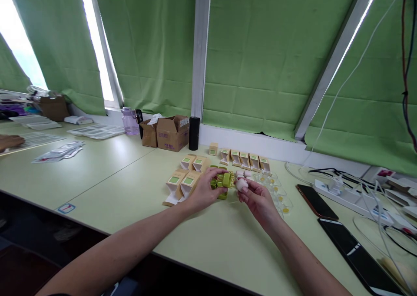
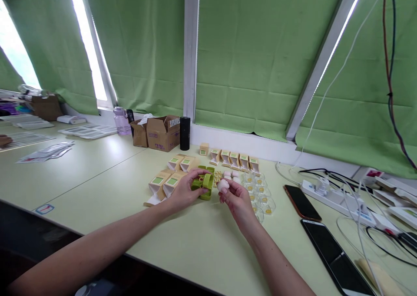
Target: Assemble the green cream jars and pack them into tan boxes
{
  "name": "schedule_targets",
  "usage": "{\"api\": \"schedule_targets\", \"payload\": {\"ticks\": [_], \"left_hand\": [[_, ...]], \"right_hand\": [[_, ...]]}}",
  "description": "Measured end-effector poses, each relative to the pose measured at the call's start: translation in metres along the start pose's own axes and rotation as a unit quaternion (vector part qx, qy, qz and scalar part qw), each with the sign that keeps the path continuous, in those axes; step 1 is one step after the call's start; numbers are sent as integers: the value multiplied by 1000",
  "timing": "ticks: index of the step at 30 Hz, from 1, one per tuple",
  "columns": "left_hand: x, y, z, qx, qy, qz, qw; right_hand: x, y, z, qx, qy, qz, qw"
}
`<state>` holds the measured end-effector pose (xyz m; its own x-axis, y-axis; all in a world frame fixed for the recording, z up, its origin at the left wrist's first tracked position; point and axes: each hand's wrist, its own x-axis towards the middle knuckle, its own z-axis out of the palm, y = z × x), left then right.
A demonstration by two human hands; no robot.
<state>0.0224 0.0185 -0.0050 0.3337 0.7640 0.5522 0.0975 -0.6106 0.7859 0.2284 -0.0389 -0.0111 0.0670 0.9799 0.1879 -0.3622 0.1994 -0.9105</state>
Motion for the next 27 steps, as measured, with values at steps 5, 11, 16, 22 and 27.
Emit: {"api": "schedule_targets", "payload": {"ticks": [5,11,16,22,27], "left_hand": [[-1,1,1,14,-6,6,1000],[-2,5,-1,32,-18,24,999],[-2,9,-3,34,-34,44,998],[-2,8,-3,36,-45,57,997],[-2,5,-4,46,-53,66,995]], "right_hand": [[-2,-3,2,-39,12,-12,999],[-3,-7,6,-97,6,-40,994],[-5,-8,8,-128,-21,-37,991],[-5,-7,6,-127,-37,-33,991],[-4,-5,5,-117,-38,-25,992]]}}
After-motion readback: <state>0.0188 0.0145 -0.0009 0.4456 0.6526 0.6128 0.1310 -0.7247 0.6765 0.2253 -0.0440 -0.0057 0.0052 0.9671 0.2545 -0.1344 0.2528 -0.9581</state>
